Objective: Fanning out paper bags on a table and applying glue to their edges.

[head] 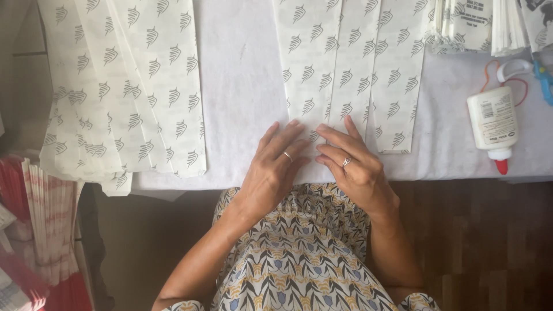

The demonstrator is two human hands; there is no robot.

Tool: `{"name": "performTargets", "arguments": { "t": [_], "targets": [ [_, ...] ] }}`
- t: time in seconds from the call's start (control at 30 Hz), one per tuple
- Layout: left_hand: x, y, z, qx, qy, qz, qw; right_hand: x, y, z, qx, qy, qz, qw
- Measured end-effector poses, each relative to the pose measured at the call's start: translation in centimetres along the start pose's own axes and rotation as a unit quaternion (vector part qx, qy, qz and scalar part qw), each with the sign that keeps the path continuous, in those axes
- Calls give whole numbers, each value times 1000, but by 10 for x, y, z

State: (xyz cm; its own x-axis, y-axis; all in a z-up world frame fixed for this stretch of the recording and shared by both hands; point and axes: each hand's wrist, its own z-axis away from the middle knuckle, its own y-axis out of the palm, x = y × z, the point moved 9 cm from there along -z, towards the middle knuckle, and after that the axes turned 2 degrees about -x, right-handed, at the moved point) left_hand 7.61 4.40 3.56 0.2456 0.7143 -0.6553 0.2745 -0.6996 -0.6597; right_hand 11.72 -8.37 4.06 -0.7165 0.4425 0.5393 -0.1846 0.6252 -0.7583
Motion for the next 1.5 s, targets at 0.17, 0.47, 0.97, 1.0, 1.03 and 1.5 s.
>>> {"name": "performTargets", "arguments": {
  "t": [0.17, 0.47, 0.97, 1.0, 1.03, 1.5],
  "targets": [
    [7, -2, 2, -5, -10, 2, 1000, 1, -1, 1, -11, -9, 3, 1000],
    [7, -2, -4, -61, -46, 25, 997, -4, -1, -7, -48, 59, -35, 996],
    [63, -83, 35, -159, -61, -172, 970, -6, 3, -8, -21, 79, -65, 995],
    [70, -87, 34, -130, -106, -195, 966, -4, 4, -7, -13, 63, -52, 997],
    [77, -93, 33, -102, -150, -218, 959, -1, 6, -8, -5, 46, -38, 998],
    [40, 1, -18, -81, -56, -124, 987, 10, 10, -12, 24, 40, 5, 999]
  ]
}}
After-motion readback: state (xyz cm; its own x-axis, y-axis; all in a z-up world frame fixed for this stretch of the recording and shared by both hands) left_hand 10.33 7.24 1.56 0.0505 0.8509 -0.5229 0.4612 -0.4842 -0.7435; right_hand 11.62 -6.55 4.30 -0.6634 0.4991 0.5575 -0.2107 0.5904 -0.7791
